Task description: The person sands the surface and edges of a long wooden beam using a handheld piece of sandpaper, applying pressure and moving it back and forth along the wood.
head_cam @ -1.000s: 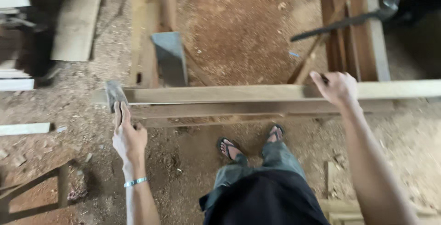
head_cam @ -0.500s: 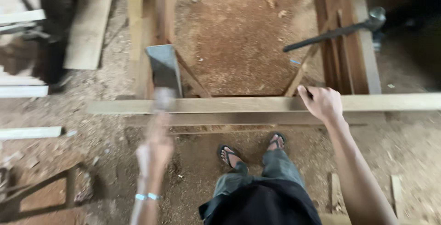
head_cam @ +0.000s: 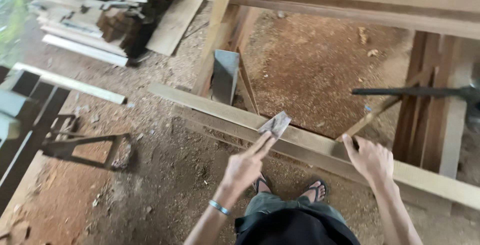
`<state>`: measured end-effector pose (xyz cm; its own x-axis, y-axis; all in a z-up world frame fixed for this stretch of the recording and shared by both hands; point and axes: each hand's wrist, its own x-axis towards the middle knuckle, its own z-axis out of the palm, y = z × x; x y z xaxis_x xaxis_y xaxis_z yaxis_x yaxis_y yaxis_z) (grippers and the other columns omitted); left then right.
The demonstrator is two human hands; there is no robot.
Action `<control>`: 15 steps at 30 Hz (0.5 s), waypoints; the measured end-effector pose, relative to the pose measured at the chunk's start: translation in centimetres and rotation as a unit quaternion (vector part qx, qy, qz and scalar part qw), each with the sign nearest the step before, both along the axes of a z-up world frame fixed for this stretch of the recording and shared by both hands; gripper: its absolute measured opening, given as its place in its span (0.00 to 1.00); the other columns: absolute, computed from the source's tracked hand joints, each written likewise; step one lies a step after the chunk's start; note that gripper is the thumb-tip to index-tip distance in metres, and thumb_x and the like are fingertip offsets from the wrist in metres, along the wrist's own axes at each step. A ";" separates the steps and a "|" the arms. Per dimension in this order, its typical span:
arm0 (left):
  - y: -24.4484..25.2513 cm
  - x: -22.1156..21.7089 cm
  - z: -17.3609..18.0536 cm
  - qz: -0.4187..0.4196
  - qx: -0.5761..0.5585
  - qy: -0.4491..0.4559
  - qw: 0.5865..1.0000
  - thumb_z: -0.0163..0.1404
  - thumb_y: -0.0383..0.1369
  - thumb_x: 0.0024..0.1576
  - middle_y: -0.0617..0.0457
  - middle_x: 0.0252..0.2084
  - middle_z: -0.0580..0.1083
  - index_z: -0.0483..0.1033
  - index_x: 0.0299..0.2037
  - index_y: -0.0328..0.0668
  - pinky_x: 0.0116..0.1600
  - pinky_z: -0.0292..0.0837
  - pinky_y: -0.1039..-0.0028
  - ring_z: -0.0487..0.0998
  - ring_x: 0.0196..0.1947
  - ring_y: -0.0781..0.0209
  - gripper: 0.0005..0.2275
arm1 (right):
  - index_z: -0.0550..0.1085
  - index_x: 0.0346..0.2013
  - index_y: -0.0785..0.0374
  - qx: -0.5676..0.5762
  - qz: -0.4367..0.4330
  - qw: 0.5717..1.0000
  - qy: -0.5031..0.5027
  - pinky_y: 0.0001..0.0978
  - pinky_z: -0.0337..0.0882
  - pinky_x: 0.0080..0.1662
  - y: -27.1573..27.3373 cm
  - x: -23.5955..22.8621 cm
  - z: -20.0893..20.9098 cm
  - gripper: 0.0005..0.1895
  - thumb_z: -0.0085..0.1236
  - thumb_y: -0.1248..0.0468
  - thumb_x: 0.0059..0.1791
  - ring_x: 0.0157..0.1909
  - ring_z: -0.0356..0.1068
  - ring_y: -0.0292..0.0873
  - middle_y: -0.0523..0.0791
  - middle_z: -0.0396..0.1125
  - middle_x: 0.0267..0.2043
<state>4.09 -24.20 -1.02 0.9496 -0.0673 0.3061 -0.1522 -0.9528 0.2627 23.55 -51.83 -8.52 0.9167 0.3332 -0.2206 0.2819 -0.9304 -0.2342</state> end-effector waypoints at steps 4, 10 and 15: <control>5.5 -1.0 0.9 0.270 -0.080 0.128 0.951 0.46 0.18 0.51 0.60 0.70 0.66 0.56 0.70 0.65 0.17 0.60 0.85 0.69 0.14 0.71 0.36 | 0.80 0.42 0.52 -0.024 0.013 0.997 0.068 0.53 0.72 0.50 -0.2 1.0 0.4 0.33 0.31 0.35 0.53 0.44 0.75 0.59 0.54 0.76 0.37; 5.2 1.4 1.1 0.409 -0.013 0.080 0.909 0.49 0.21 0.48 0.52 0.70 0.60 0.49 0.74 0.59 0.20 0.64 0.81 0.69 0.16 0.66 0.41 | 0.77 0.46 0.53 -0.054 0.026 0.986 0.159 0.50 0.77 0.50 -0.5 2.6 0.5 0.35 0.25 0.36 0.57 0.41 0.78 0.54 0.53 0.77 0.36; -5.0 3.5 0.1 0.337 -0.217 0.173 0.900 0.39 0.21 0.53 0.55 0.74 0.57 0.53 0.71 0.56 0.19 0.68 0.81 0.70 0.17 0.69 0.33 | 0.78 0.49 0.49 -0.054 0.040 0.991 0.114 0.53 0.70 0.56 -0.5 2.8 1.2 0.33 0.28 0.35 0.54 0.52 0.74 0.58 0.51 0.76 0.45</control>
<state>7.60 -29.18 -0.92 0.7739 0.6136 -0.1570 0.5839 -0.5950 0.5523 26.33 -52.29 -7.29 0.8104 0.3653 -0.4581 0.3066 -0.9306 -0.1998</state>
